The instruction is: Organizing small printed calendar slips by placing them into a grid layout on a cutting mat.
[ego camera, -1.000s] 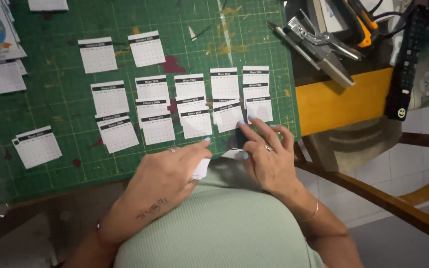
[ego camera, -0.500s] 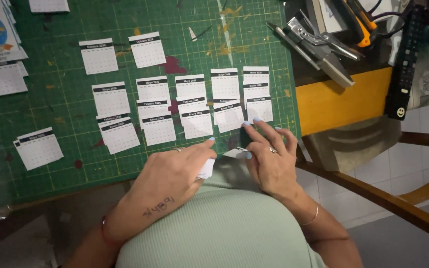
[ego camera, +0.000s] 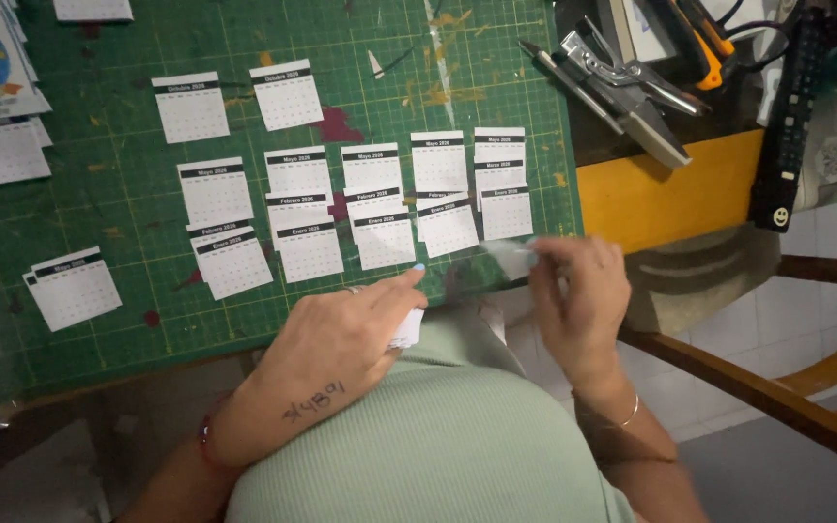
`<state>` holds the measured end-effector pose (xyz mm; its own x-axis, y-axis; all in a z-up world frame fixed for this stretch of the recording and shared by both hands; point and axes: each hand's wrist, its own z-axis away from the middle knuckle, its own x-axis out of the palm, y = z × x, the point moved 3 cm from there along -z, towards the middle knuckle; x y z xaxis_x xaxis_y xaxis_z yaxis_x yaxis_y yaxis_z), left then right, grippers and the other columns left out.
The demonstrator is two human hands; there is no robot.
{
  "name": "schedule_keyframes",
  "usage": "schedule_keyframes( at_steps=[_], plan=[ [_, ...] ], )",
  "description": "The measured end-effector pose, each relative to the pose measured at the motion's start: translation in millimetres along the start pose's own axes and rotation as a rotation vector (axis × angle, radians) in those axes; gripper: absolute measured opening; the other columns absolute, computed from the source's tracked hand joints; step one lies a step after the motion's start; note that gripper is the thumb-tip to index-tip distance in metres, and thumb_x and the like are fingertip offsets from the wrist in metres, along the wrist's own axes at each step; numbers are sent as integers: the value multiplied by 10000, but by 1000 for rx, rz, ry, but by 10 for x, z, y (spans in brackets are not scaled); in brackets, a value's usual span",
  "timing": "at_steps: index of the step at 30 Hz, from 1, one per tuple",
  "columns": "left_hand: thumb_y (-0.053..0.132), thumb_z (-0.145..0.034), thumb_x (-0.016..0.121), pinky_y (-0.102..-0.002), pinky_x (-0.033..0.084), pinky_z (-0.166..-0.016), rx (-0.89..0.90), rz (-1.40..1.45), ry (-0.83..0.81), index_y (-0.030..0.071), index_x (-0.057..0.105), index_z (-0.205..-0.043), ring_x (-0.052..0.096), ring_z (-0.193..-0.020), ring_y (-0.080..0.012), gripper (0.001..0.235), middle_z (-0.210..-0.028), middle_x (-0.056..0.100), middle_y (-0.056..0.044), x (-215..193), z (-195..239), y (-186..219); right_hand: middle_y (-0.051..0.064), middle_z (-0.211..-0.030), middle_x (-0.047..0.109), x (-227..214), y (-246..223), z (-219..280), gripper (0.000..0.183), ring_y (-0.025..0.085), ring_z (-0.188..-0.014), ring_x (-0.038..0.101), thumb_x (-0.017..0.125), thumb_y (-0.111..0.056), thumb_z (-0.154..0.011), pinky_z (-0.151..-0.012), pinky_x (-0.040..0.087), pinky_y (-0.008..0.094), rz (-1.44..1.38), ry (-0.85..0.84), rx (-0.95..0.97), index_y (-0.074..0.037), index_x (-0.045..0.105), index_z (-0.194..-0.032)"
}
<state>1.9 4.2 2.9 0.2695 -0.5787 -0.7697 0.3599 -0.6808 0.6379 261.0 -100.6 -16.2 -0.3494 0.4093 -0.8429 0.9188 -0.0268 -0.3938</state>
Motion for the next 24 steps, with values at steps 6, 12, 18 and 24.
schedule_keyframes(
  at_steps=[6,12,18,24],
  plan=[
    [158,-783,845,-427,652,-576,32,-70,17,142,667,-1246,771,-1117,-253,496,-1566,645,-84,48,-18,-6,82,-1054,728,75,43,-80,318,240,-902,642,676,2,-1058,-741,481,374,-69,-81,197,-116,690,-1353],
    [150,-809,830,-447,621,-496,12,-57,24,139,667,-1231,794,-895,-313,452,-1537,661,-103,47,-36,4,85,-1085,750,113,0,-84,286,217,-935,692,671,-14,-1066,-747,503,350,-113,-81,206,-108,703,-1334],
    [158,-800,850,-424,597,-435,26,-60,34,136,659,-1212,776,-727,-283,455,-1541,660,-89,55,-51,-2,112,-1168,778,29,-8,-52,271,244,-1015,725,689,-33,-1077,-793,538,345,-158,-47,193,-87,704,-1343],
    [146,-812,814,-432,599,-449,33,-44,35,142,655,-1173,774,-731,-278,395,-1531,670,-83,52,-65,0,80,-1012,702,82,-11,-64,248,232,-842,601,675,-69,-1082,-711,440,370,-89,-98,175,-106,697,-1327]
  ],
)
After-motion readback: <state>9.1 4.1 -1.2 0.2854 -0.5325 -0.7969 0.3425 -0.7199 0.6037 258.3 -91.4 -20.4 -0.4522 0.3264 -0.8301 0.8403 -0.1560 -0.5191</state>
